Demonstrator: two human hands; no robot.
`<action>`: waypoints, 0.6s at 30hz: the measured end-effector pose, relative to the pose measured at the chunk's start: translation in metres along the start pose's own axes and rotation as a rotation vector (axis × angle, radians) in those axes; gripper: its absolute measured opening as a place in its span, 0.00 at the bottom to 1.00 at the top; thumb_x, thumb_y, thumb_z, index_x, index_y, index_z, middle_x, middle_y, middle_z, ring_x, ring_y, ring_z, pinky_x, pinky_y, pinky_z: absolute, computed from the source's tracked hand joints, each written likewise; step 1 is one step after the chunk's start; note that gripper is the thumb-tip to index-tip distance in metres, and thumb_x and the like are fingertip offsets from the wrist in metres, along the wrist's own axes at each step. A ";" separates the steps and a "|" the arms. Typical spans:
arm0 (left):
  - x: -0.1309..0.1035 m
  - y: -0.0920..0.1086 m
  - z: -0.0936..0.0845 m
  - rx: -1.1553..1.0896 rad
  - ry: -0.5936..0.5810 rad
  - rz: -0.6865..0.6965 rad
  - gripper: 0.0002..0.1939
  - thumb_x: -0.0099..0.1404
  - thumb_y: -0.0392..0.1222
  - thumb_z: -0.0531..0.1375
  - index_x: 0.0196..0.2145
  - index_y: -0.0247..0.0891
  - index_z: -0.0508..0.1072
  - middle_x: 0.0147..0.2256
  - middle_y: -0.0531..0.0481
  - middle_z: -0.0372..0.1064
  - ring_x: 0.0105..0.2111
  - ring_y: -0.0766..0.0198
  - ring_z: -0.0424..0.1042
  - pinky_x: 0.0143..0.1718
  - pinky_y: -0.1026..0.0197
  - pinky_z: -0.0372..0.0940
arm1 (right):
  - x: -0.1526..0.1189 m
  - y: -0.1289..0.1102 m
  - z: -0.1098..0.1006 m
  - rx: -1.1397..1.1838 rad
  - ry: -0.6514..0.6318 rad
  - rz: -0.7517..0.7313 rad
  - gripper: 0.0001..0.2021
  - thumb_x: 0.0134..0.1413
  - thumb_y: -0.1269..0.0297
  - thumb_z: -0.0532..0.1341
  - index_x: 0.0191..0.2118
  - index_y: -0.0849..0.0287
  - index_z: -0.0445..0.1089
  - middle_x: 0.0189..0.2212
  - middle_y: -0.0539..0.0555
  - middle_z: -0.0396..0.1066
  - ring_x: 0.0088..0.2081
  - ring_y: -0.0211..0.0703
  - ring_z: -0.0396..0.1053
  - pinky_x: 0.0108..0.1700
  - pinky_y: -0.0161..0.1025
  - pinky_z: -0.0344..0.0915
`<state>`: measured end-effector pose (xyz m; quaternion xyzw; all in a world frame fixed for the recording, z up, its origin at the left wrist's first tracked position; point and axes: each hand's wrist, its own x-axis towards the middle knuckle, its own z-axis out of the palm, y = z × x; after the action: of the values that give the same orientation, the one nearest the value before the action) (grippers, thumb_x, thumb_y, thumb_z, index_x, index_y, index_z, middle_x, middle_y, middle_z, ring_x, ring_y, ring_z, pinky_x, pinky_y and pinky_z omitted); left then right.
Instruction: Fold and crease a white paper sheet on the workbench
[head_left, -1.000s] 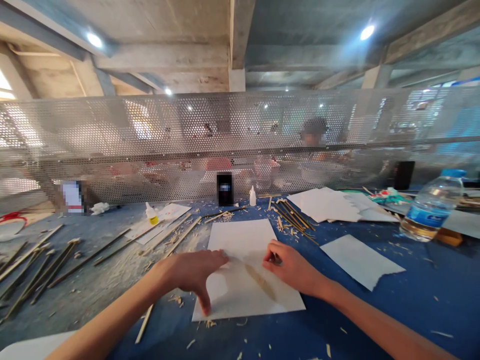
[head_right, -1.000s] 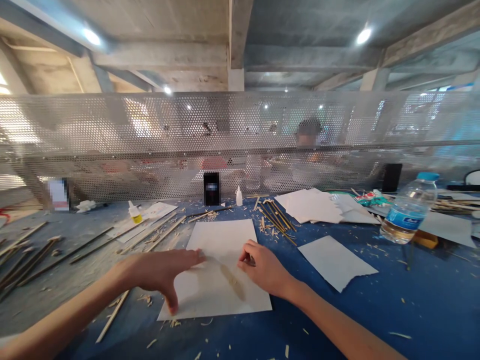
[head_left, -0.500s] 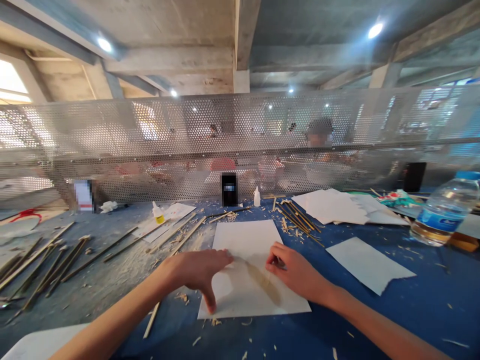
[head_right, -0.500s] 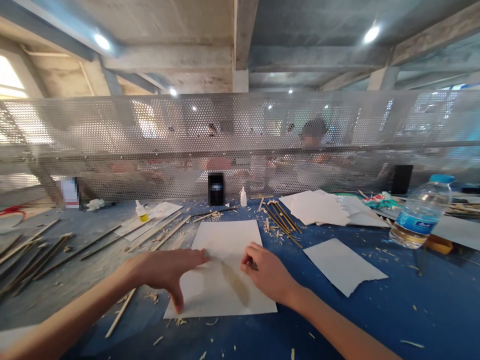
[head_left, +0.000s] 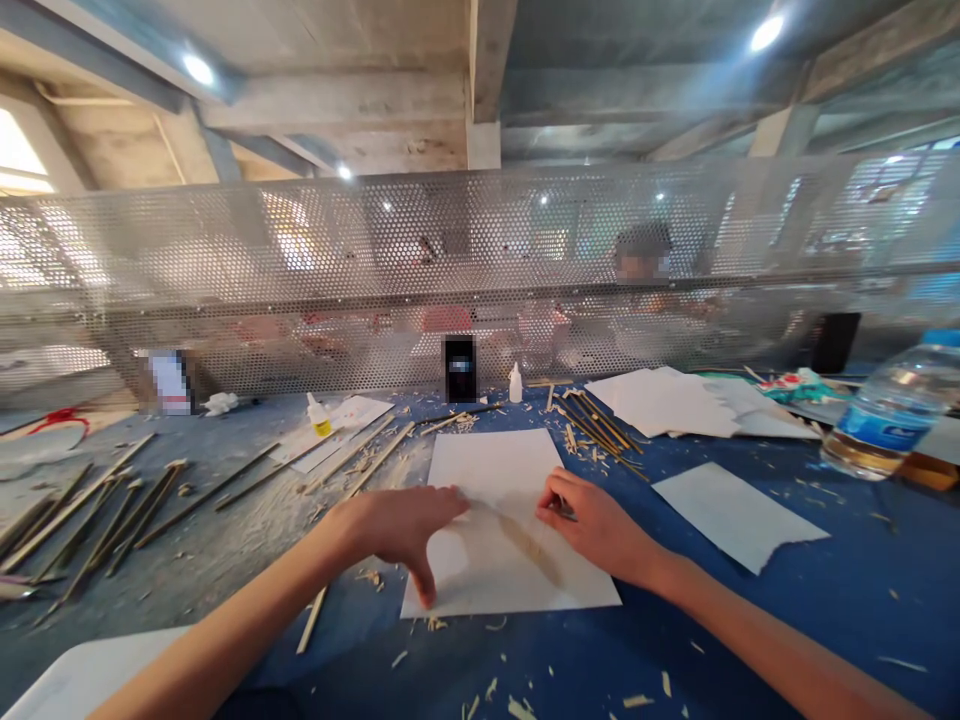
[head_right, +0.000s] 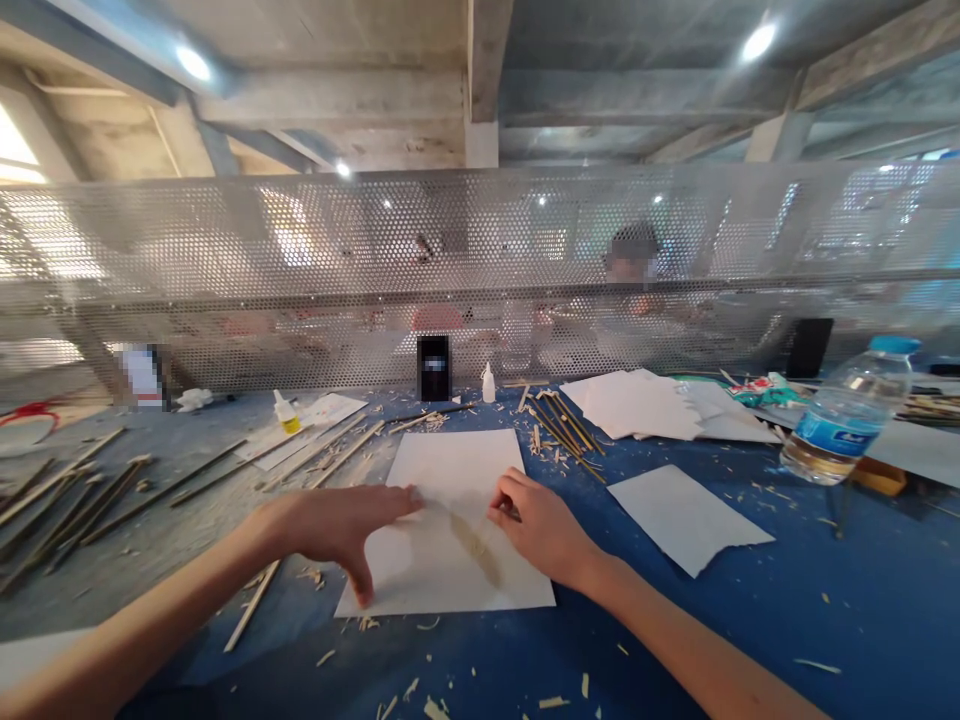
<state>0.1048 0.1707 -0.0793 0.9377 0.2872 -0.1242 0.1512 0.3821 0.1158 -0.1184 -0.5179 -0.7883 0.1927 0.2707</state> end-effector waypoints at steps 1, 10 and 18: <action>0.000 0.001 -0.001 -0.004 -0.003 -0.001 0.50 0.43 0.59 0.72 0.60 0.43 0.62 0.59 0.42 0.61 0.56 0.41 0.63 0.54 0.50 0.60 | 0.000 0.000 0.000 0.001 0.001 -0.004 0.07 0.60 0.66 0.57 0.30 0.58 0.64 0.34 0.50 0.66 0.34 0.38 0.65 0.37 0.36 0.59; 0.002 0.001 -0.001 -0.019 -0.022 0.004 0.49 0.43 0.56 0.74 0.59 0.40 0.62 0.59 0.40 0.60 0.57 0.41 0.61 0.55 0.51 0.59 | 0.001 0.003 0.001 0.047 -0.002 0.004 0.06 0.58 0.66 0.58 0.30 0.58 0.65 0.32 0.49 0.66 0.33 0.38 0.64 0.37 0.36 0.59; 0.001 0.004 -0.007 -0.005 -0.019 0.047 0.45 0.45 0.53 0.73 0.58 0.39 0.64 0.54 0.41 0.66 0.53 0.43 0.66 0.51 0.52 0.62 | 0.001 -0.002 0.000 0.049 -0.061 -0.010 0.05 0.59 0.66 0.58 0.32 0.59 0.67 0.34 0.51 0.67 0.34 0.39 0.65 0.39 0.37 0.60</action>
<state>0.1091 0.1703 -0.0727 0.9425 0.2639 -0.1288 0.1592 0.3802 0.1155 -0.1174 -0.5010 -0.7939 0.2262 0.2599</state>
